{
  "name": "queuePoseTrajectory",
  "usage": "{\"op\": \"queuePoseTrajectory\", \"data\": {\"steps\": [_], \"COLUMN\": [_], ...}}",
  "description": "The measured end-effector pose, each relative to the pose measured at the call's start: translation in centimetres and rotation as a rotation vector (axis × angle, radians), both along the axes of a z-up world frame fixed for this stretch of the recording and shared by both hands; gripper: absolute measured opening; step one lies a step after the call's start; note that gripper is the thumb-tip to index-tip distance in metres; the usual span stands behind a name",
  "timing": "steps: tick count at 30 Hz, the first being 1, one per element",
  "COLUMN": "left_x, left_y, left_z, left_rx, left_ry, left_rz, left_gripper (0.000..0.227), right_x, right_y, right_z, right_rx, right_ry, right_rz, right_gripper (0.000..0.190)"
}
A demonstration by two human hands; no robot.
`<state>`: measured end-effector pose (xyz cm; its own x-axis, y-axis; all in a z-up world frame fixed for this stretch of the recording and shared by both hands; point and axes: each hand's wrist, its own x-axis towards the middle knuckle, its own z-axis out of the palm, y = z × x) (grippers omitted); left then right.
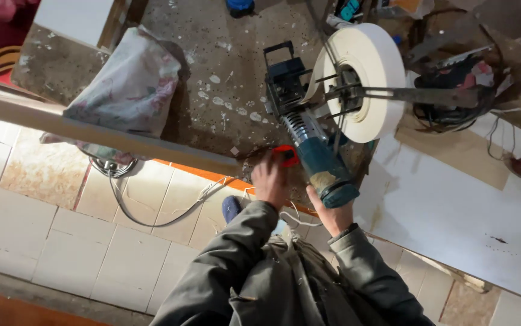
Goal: The person uses a utility knife to score and cut a white board on a workbench, then moves to a table to place the cut piece. They return to the workbench to sand the edge of the board using a belt sander.
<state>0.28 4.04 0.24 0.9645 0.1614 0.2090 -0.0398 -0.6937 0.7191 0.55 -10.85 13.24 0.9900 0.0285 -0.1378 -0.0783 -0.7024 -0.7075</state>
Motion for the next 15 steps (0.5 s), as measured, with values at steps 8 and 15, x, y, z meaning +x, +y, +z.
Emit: {"op": "queuePoseTrajectory", "data": {"steps": [8,15], "left_x": [-0.4,3.3], "left_y": [-3.7,-7.4], "left_z": [-9.9,-7.2], "left_rx": [-0.026,0.055], "left_ry": [0.380,0.441], "left_rz": [-0.167,-0.239], "left_gripper": [0.061,0.045], "right_x": [-1.1,-1.0], "right_y": [-1.1,-2.9], "right_z": [-2.0,-2.6], "right_rx": [-0.126,0.019], "right_ry": [0.005,0.078], "right_rz": [0.034,0.038], "right_gripper": [0.027,0.040]}}
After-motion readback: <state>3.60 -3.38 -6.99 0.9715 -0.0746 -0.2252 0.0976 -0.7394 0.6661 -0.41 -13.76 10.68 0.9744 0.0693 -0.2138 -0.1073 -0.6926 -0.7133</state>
